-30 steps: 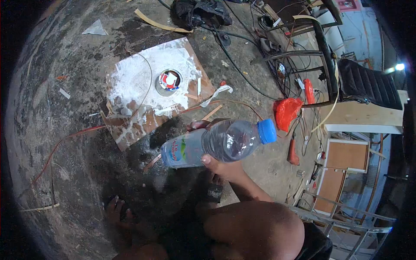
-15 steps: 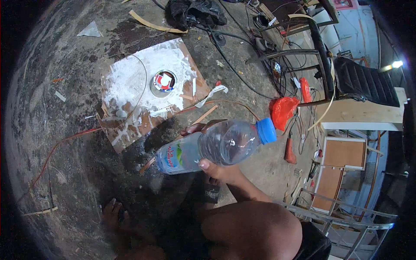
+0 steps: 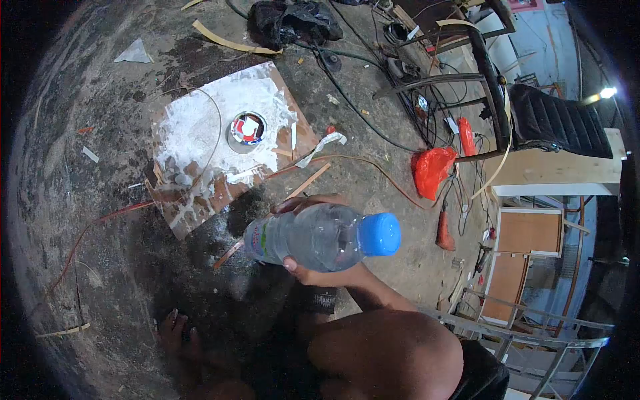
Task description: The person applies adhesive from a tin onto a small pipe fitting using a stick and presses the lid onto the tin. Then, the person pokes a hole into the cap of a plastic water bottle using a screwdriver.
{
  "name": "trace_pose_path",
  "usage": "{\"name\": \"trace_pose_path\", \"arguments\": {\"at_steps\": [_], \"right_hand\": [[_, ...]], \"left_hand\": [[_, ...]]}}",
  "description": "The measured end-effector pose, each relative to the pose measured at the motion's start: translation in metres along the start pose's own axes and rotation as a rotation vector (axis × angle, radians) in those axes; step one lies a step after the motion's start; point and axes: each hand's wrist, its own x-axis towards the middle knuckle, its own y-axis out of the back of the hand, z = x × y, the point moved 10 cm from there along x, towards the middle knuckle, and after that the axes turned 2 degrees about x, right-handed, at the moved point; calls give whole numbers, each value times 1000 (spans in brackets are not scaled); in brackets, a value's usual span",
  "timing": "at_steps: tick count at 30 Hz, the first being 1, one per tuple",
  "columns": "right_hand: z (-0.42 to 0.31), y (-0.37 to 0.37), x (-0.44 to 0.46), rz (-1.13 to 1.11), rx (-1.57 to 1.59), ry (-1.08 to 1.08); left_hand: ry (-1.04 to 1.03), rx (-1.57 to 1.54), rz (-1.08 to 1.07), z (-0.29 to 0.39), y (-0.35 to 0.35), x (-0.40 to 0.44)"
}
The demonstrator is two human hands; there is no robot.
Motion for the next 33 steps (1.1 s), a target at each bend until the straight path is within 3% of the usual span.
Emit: {"name": "trace_pose_path", "arguments": {"at_steps": [6,9,12,15,21,24,27,33], "right_hand": [[9,4,-2,73,-11,-55],[10,7,-4,68,-41,10],[6,8,-3,44,-187,17],[5,8,-2,41,-175,7],[-4,9,1,74,-266,22],[-2,9,1,58,-292,27],[-6,9,2,53,-297,34],[-9,11,4,133,-308,44]], "left_hand": [[-45,93,-71,-6,-8,-2],[-114,126,105,-16,-11,-14],[-6,-65,42,-22,-14,-15],[-85,5,84,-7,-3,-8],[-98,86,-64,-19,-13,-13],[80,-11,-164,-8,-4,-1],[-52,57,22,-3,-3,-8],[-4,-4,-53,-19,-12,-12]]}}
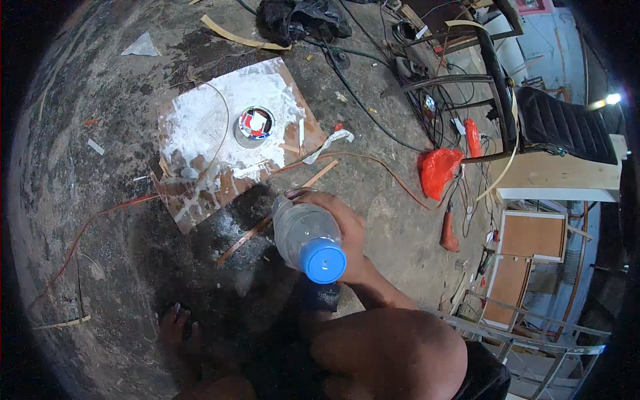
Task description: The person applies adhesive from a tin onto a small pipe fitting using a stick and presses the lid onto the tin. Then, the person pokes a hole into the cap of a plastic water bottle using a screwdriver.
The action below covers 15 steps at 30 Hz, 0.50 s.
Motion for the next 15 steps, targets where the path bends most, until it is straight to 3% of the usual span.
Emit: {"name": "trace_pose_path", "arguments": {"at_steps": [3,9,15], "right_hand": [[0,1,-1,1,-27,17],[4,-2,-2,-18,-21,21],[0,-2,1,-21,-81,29]], "left_hand": [[69,-108,13,-16,-11,-9],[-64,57,79,9,7,2],[58,-27,4,11,10,7]]}}
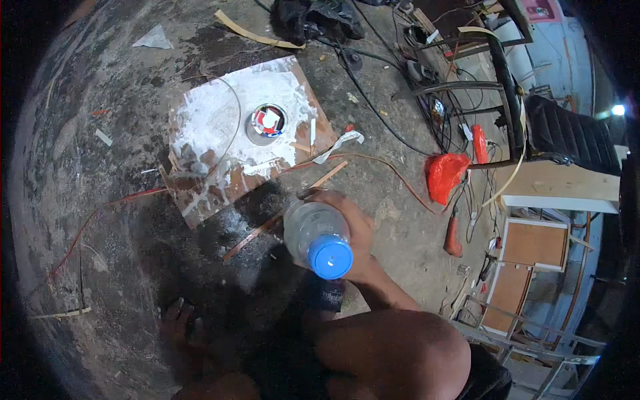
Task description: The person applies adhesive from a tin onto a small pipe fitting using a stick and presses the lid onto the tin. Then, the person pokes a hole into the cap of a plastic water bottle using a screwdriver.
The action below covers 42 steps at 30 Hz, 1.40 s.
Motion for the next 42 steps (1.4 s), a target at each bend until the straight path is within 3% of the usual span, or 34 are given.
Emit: {"name": "trace_pose_path", "arguments": {"at_steps": [7,10,16,20,37,42], "right_hand": [[-4,-20,16,-124,-127,-9],[7,-41,32,-184,-70,-193],[29,-77,50,-468,-545,-287],[45,-93,53,-516,-590,-251],[49,-112,61,-539,-632,-225],[49,-104,57,-463,-484,-239]], "left_hand": [[25,0,106,20,20,8],[4,-11,122,16,15,5],[61,-74,169,10,15,2],[110,-119,146,7,12,1],[38,-63,163,10,13,2],[63,-77,125,9,12,3]]}}
